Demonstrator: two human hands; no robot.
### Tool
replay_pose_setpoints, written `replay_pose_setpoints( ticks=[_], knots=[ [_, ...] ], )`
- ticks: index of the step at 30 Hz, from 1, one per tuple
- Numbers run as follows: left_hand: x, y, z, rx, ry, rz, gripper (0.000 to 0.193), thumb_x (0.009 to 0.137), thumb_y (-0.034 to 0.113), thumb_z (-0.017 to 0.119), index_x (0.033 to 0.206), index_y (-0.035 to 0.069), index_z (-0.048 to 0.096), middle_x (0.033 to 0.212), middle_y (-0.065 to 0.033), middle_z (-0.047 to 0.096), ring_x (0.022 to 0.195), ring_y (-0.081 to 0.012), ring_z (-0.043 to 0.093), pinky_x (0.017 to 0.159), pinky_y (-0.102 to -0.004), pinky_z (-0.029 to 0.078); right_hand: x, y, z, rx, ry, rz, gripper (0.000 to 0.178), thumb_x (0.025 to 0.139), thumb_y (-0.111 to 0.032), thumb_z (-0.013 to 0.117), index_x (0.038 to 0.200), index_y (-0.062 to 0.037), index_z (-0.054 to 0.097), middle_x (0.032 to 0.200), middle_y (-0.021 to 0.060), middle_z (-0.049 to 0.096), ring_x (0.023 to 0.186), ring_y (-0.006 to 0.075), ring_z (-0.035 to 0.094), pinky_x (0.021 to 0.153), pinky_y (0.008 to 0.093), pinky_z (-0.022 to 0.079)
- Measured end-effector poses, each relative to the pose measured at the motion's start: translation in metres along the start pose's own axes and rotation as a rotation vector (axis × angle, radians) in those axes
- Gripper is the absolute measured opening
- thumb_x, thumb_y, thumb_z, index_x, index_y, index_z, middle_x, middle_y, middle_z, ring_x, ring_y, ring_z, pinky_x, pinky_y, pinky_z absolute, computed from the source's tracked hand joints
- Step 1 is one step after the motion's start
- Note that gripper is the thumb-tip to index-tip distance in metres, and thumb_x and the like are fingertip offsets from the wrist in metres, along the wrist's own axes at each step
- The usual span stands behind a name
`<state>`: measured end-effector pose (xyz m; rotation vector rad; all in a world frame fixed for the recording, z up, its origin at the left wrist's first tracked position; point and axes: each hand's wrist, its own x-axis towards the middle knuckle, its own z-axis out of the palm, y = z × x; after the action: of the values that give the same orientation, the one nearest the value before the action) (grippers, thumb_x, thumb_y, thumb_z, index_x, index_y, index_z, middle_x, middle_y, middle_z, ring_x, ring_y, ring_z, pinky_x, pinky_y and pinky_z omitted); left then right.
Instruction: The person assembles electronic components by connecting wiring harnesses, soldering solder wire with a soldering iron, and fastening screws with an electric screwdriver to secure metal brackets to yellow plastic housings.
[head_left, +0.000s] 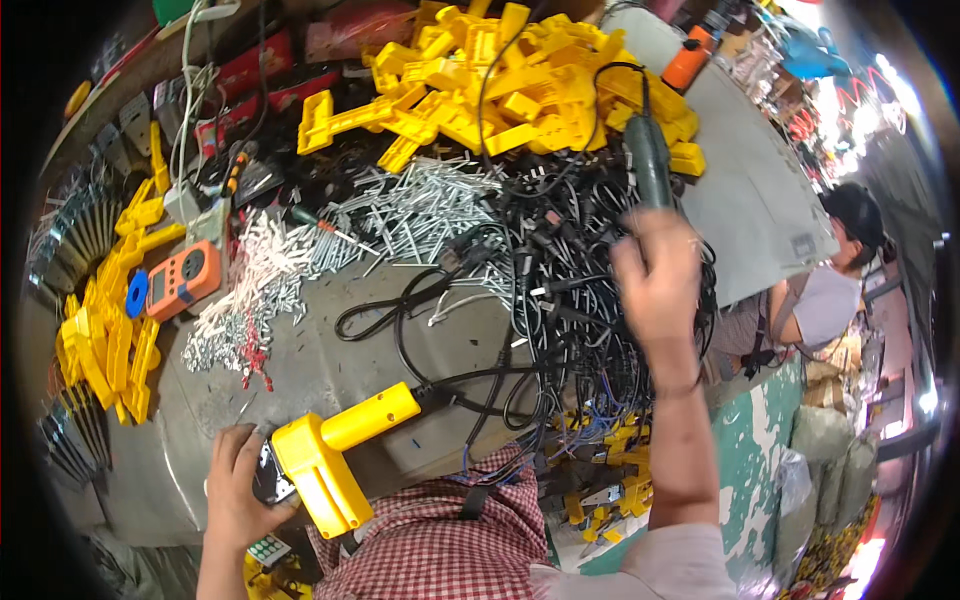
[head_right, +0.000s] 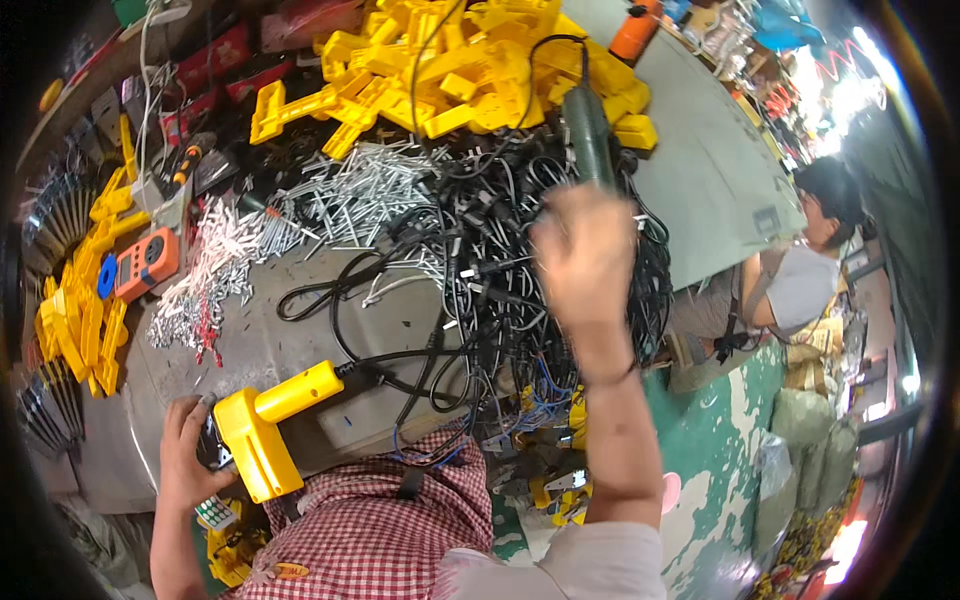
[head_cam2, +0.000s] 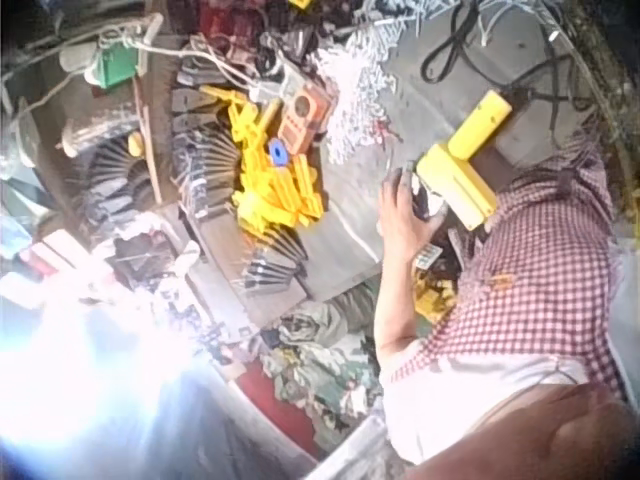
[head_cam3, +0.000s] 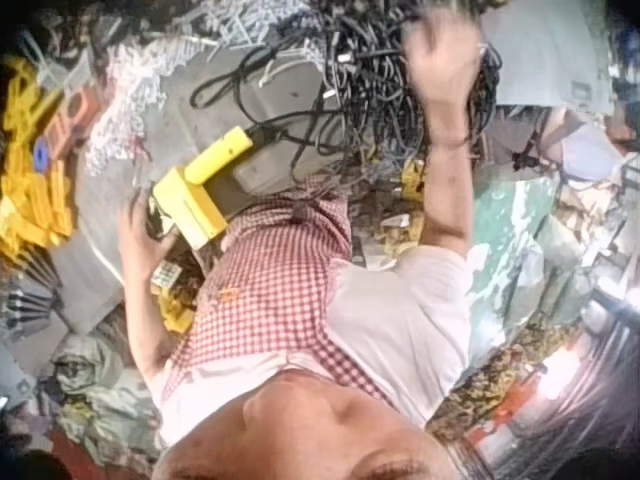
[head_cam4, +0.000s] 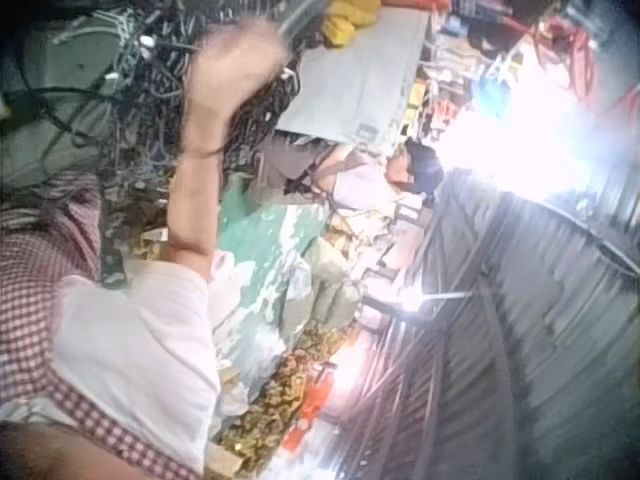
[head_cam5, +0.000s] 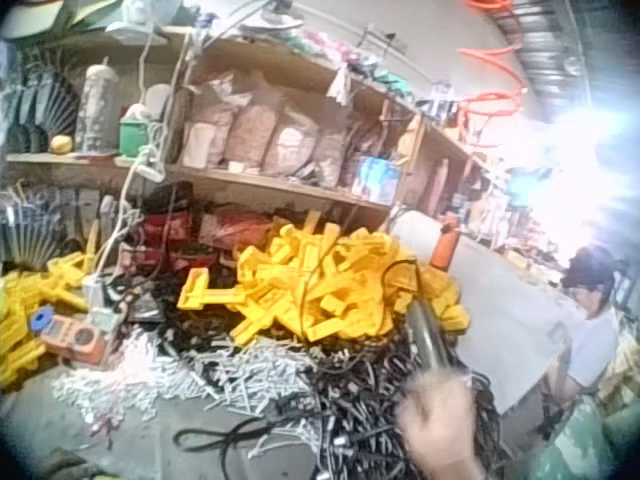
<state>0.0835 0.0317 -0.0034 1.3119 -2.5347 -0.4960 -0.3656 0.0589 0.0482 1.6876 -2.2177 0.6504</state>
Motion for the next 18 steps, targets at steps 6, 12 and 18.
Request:
replay_pose_setpoints(
  ticks=[6, 12, 18],
  knots=[
    [-0.019, -0.009, -0.006, -0.002, 0.189, 0.07, 0.076, 0.044, 0.025, 0.075, 0.111, 0.0, 0.049, 0.109, -0.0194, 0.049, 0.101, -0.0402, 0.046, 0.085, -0.0469, 0.04, -0.071, -0.048, 0.023, 0.424, -0.419, -0.233, 0.057, 0.067, -0.023, 0.075, 0.116, -0.0022, 0.053, 0.121, 0.0128, 0.046, 0.108, 0.03, 0.044, 0.093, 0.0393, 0.038],
    [-0.038, -0.019, -0.02, 0.004, 0.271, 0.122, 0.074, 0.05, 0.033, 0.076, 0.113, 0.006, 0.049, 0.109, -0.0188, 0.049, 0.1, -0.0401, 0.047, 0.084, -0.0497, 0.038, -0.052, -0.023, 0.038, 0.702, -0.707, -0.386, 0.034, 0.081, -0.004, 0.054, 0.115, -0.0049, 0.055, 0.119, 0.0122, 0.047, 0.103, 0.0282, 0.049, 0.087, 0.0356, 0.044],
    [-0.041, -0.021, -0.026, 0.042, 0.213, 0.163, 0.071, 0.053, 0.033, 0.075, 0.112, 0.005, 0.048, 0.106, -0.0176, 0.049, 0.097, -0.0381, 0.047, 0.082, -0.0473, 0.038, -0.004, -0.065, 0.055, 0.01, -0.469, -0.45, 0.024, 0.074, -0.004, 0.05, 0.093, -0.0056, 0.064, 0.097, 0.0114, 0.05, 0.094, 0.0265, 0.052, 0.076, 0.0356, 0.049]
  ],
)
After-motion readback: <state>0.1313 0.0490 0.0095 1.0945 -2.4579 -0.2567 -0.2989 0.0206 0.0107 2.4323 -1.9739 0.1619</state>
